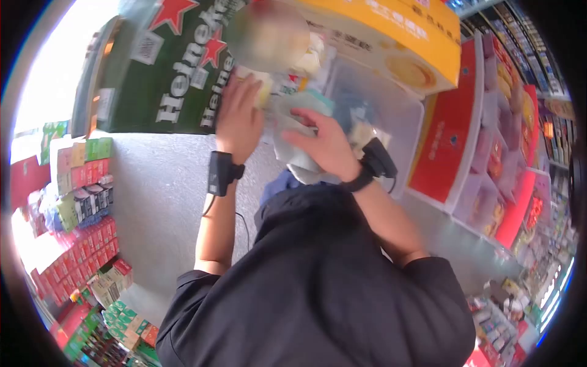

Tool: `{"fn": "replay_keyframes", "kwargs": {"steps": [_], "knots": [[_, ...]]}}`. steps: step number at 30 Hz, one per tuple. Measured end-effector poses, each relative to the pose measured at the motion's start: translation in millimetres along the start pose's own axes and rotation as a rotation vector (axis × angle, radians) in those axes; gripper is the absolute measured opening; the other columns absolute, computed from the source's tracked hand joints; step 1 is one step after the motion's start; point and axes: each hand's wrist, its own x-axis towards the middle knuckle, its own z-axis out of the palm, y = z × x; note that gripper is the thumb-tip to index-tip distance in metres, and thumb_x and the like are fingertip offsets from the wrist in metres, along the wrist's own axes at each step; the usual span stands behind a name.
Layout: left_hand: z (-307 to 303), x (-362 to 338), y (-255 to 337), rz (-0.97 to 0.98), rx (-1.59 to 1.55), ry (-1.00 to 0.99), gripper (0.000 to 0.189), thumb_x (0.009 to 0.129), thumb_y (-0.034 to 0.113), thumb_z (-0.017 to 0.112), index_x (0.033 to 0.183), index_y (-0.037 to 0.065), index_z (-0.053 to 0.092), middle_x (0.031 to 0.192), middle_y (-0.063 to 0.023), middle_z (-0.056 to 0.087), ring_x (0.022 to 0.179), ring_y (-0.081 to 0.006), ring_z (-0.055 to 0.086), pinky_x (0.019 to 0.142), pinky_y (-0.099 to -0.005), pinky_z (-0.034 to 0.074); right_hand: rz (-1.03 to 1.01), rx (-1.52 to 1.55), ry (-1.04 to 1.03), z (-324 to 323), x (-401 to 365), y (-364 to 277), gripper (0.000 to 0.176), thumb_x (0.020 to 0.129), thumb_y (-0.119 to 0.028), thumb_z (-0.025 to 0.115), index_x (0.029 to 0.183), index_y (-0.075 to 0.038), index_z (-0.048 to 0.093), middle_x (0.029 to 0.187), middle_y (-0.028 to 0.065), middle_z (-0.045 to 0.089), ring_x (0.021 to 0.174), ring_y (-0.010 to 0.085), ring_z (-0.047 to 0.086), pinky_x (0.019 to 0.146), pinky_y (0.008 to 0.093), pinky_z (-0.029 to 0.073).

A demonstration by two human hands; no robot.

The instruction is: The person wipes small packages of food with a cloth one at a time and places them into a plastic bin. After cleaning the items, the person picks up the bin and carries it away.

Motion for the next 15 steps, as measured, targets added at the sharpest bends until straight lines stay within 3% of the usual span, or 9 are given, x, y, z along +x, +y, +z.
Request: {"fn": "replay_keyframes", "kwargs": {"steps": [1,2,5,8,9,11,12,13,15], "knots": [[1.7,0.9,1.4,0.019,0.02,0.009,0.046,0.085,0.004,0.053,0.131,0.003,0.056,0.143,-0.0162,0.048,0.141,-0.0396,0.035,0.116,-0.0508,0.03,0.036,0.027,-0.05,-15.7,-15.4,-1.3,0.054,0.082,-0.029,0.076,0.122,0.005,0.063,0.096,0.0161,0.073,0.086,0.0182,0.068,0.079,0.0346,0.052],[4.8,-1.3,3.9,0.021,0.024,0.061,0.044,0.085,0.003,0.055,0.129,0.004,0.059,0.141,-0.0163,0.05,0.14,-0.0397,0.037,0.115,-0.0518,0.03,0.312,0.02,-0.235,-39.6,-32.2,-8.7,0.053,0.084,-0.031,0.076,0.121,0.005,0.063,0.103,0.0154,0.072,0.091,0.0153,0.066,0.079,0.033,0.051],[1.2,-1.2,31.3,-0.075,-0.108,0.172,0.04,0.085,0.002,0.058,0.124,0.004,0.061,0.138,-0.0161,0.053,0.136,-0.039,0.042,0.112,-0.0483,0.034,0.646,0.029,-0.259,-75.1,-79.2,14.8,0.045,0.091,-0.029,0.071,0.123,0.002,0.063,0.109,0.0119,0.071,0.096,0.0136,0.065,0.082,0.0311,0.05],[7.9,0.6,67.9,0.002,-0.313,0.171,0.034,0.084,0.0,0.062,0.118,0.004,0.063,0.125,-0.0151,0.06,0.122,-0.0353,0.052,0.104,-0.0451,0.04,0.537,0.351,0.019,-101.5,-116.4,-0.7,0.036,0.098,-0.025,0.063,0.124,0.0,0.063,0.111,0.008,0.071,0.097,0.0141,0.066,0.085,0.0305,0.05],[14.1,1.5,82.5,0.022,-0.415,0.146,0.033,0.085,0.001,0.063,0.117,0.004,0.063,0.123,-0.0152,0.061,0.12,-0.0342,0.054,0.103,-0.0448,0.041,0.353,0.504,0.112,-110.7,-133.7,-1.5,0.034,0.097,-0.018,0.061,0.125,0.002,0.062,0.12,0.0102,0.066,0.105,0.0169,0.063,0.089,0.0321,0.049],[37.3,10.8,115.1,0.044,-0.604,-0.017,0.029,0.085,0.002,0.062,0.115,0.004,0.064,0.118,-0.0158,0.062,0.114,-0.0353,0.056,0.1,-0.043,0.043,0.343,0.829,0.509,-136.0,-159.2,1.7,0.043,0.103,-0.023,0.052,0.138,0.001,0.051,0.134,0.0117,0.059,0.122,0.022,0.057,0.104,0.0372,0.045],[55.3,15.1,128.2,0.065,-0.614,-0.081,0.029,0.086,0.004,0.062,0.115,0.003,0.063,0.117,-0.0163,0.061,0.112,-0.0361,0.056,0.099,-0.0428,0.044,0.213,0.863,0.571,-152.1,-173.1,-12.7,0.052,0.104,-0.03,0.048,0.148,-0.003,0.04,0.147,0.0181,0.046,0.136,0.0323,0.045,0.115,0.0452,0.034],[76.6,17.9,137.9,0.087,-0.621,-0.146,0.029,0.086,0.005,0.062,0.115,0.002,0.062,0.115,-0.0168,0.061,0.111,-0.0369,0.056,0.098,-0.0427,0.044,-0.001,1.209,0.546,-175.7,-200.6,1.3,0.058,0.105,-0.041,0.04,0.15,-0.005,0.036,0.152,0.0176,0.041,0.139,0.0349,0.04,0.117,0.0524,0.03],[118.7,22.0,148.7,0.129,-0.49,-0.316,0.028,0.087,0.009,0.061,0.115,0.002,0.061,0.116,-0.0167,0.06,0.109,-0.0378,0.056,0.098,-0.0434,0.045,-0.307,1.201,0.413,-202.6,-217.7,-30.9,0.063,0.105,-0.047,0.028,0.152,-0.004,0.032,0.156,0.018,0.035,0.143,0.0369,0.034,0.119,0.0557,0.025]]}}
